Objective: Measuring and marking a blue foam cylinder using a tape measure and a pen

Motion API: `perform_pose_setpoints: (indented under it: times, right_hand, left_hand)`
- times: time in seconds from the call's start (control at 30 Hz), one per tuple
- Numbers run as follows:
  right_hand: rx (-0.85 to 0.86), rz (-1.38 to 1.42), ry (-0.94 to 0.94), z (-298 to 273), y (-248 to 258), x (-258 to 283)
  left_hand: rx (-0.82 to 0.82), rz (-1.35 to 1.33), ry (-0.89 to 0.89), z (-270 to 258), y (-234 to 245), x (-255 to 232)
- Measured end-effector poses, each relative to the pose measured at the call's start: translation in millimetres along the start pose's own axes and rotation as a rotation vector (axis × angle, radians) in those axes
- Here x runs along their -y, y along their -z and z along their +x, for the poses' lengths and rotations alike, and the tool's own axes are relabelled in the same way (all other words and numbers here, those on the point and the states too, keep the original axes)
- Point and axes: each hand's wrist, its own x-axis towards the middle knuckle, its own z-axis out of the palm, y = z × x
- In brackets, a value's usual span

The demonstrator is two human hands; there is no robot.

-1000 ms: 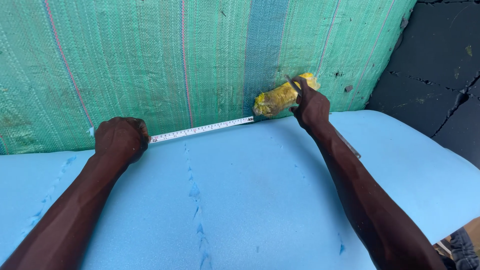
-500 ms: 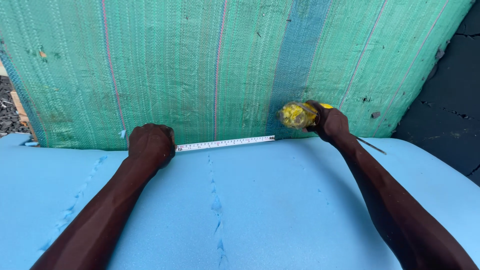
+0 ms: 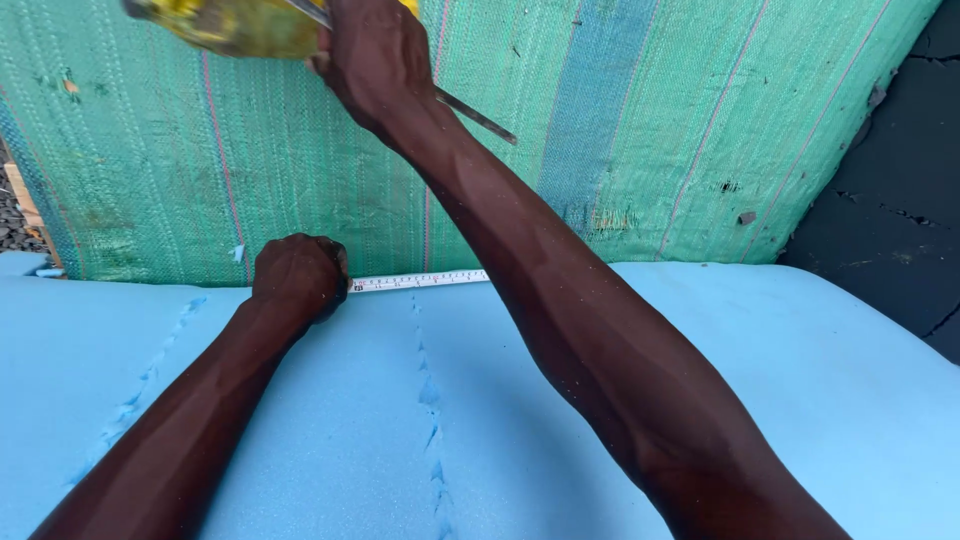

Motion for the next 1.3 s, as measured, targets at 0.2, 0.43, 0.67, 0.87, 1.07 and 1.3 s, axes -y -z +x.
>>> perform_pose_setpoints:
  times: [0.2, 0.43, 0.67, 0.87, 1.07, 1.3]
  right_hand:
    - [0.241, -0.036, -0.102, -52.9, 83.5, -5.2]
    - [0.811, -0.378, -0.826, -222.3, 231.6, -111.7]
    - [0.717, -0.399, -0.723, -333.8, 273.4, -189.1]
    - [0.707, -0.397, -0.698, -326.7, 252.4, -181.0]
    - [0.682, -0.357, -0.687, -314.5, 248.0, -183.0]
    - [0.687, -0.363, -0.741, -308.9, 247.0, -179.8]
  left_hand:
    - [-0.065, -0.118, 0.045, -3.1, 3.2, -3.5]
    - [-0.037, -0.257, 0.379, -6.1, 32.5, -46.7]
    - [-0.288, -0.333, 0.092, -14.0, -1.6, -13.5]
    - [-0.359, -0.577, 0.081, -9.2, -13.5, 3.6]
    - [-0.476, -0.269, -0.123, -10.7, -28.5, 15.2]
    - [-0.488, -0.193, -0.187, 5.9, -54.8, -1.3]
